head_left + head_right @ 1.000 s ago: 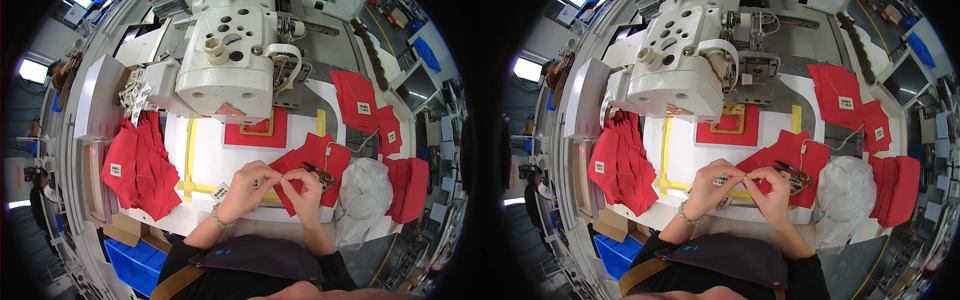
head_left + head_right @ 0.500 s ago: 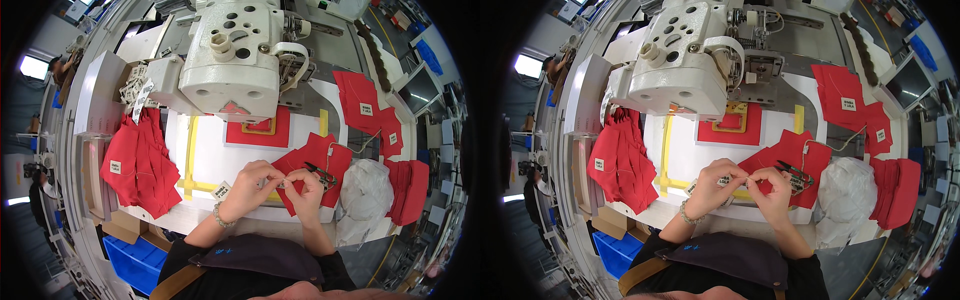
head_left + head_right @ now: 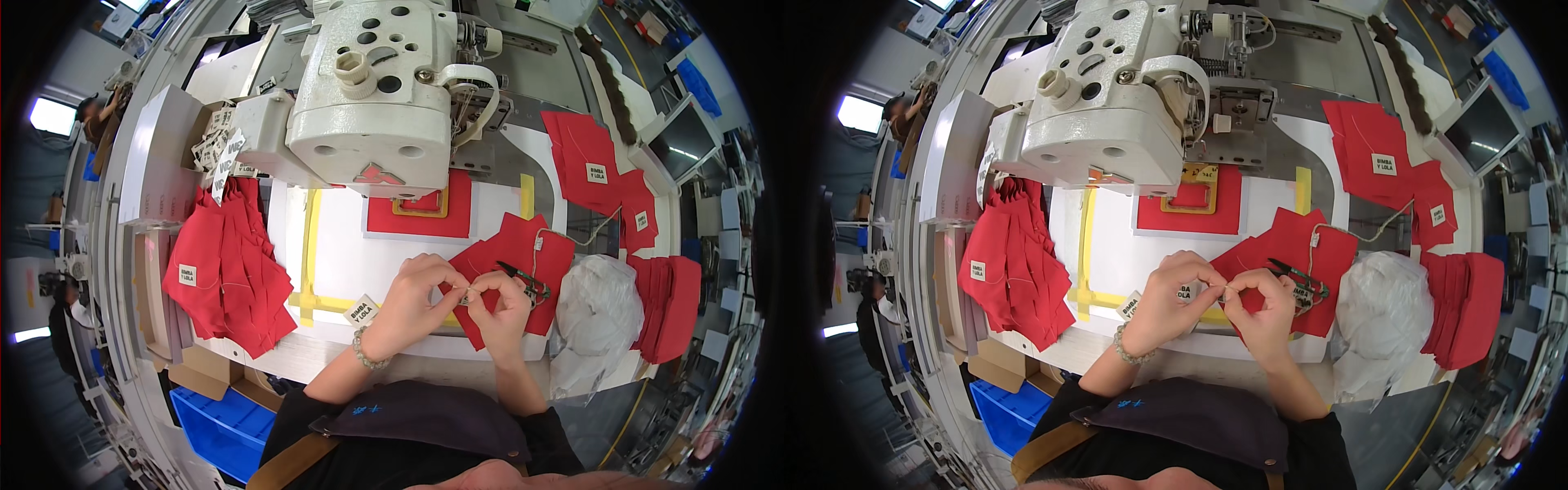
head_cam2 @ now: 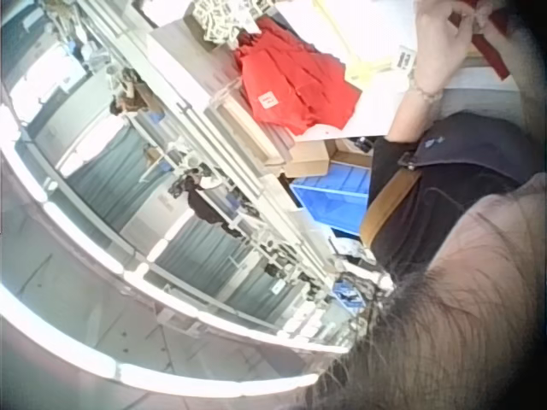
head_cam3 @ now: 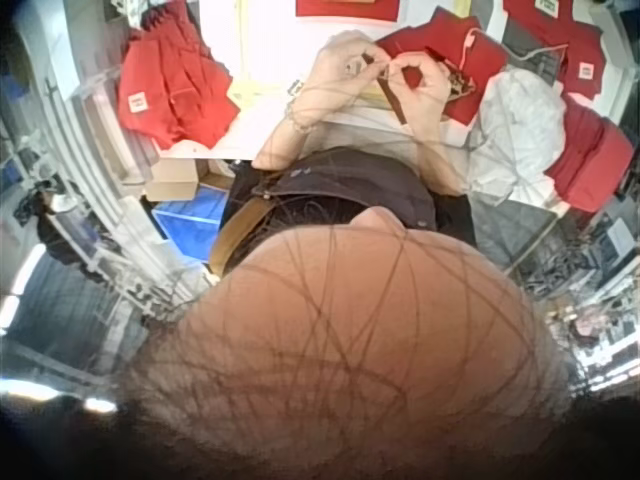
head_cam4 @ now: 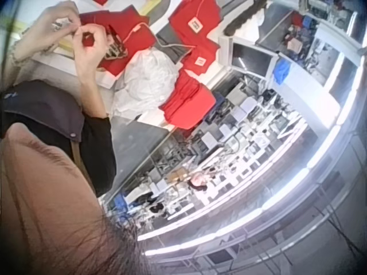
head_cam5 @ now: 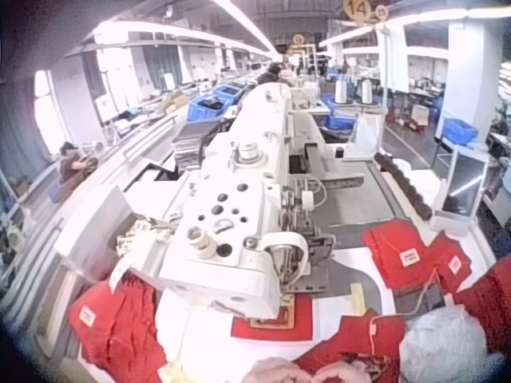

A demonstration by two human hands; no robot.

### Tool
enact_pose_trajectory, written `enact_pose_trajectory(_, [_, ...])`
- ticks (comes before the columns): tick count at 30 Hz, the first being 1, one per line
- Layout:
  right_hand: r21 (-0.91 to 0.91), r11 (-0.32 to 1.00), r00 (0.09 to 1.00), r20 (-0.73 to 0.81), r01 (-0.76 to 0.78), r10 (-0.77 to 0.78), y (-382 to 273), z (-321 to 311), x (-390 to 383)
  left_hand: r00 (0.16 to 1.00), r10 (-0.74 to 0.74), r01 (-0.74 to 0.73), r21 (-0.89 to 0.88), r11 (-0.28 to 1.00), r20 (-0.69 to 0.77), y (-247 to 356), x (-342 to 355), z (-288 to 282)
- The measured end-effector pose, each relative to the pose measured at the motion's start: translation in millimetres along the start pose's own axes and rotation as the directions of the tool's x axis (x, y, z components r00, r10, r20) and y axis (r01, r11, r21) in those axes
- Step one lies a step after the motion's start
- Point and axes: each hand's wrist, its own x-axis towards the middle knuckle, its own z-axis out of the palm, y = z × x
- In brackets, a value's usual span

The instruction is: The person sews rectangular white labels onto red fabric pieces using an industrial sewing machine. They pick up a red fabric piece, align a label, sew it in place, and then use scissors to trim the excess thread. The finished pieces are stacked on the table.

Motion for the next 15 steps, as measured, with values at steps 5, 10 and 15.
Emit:
enact_pose_trajectory(5, [-0.002, 1.000, 1.000, -0.018, 0.009, -0.009, -0.8, -0.7, 0.4, 0.998, 0.046, -0.046, 0.005, 0.999, -0.043, -0.4, 1.6, 3.1])
enact_pose_trajectory(10, [0.024, 1.000, 1.000, -0.017, -0.004, 0.005, -3.4, -1.0, 1.2, 0.999, -0.030, 0.030, -0.056, 0.998, 0.017, -1.6, 0.9, 2.3])
enact_pose_trajectory(15, [0.106, 0.993, 0.999, -0.014, -0.042, 0.044, -2.1, -0.4, 0.6, 1.000, -0.020, 0.021, -0.091, 0.996, 0.012, -3.8, 1.5, 3.1])
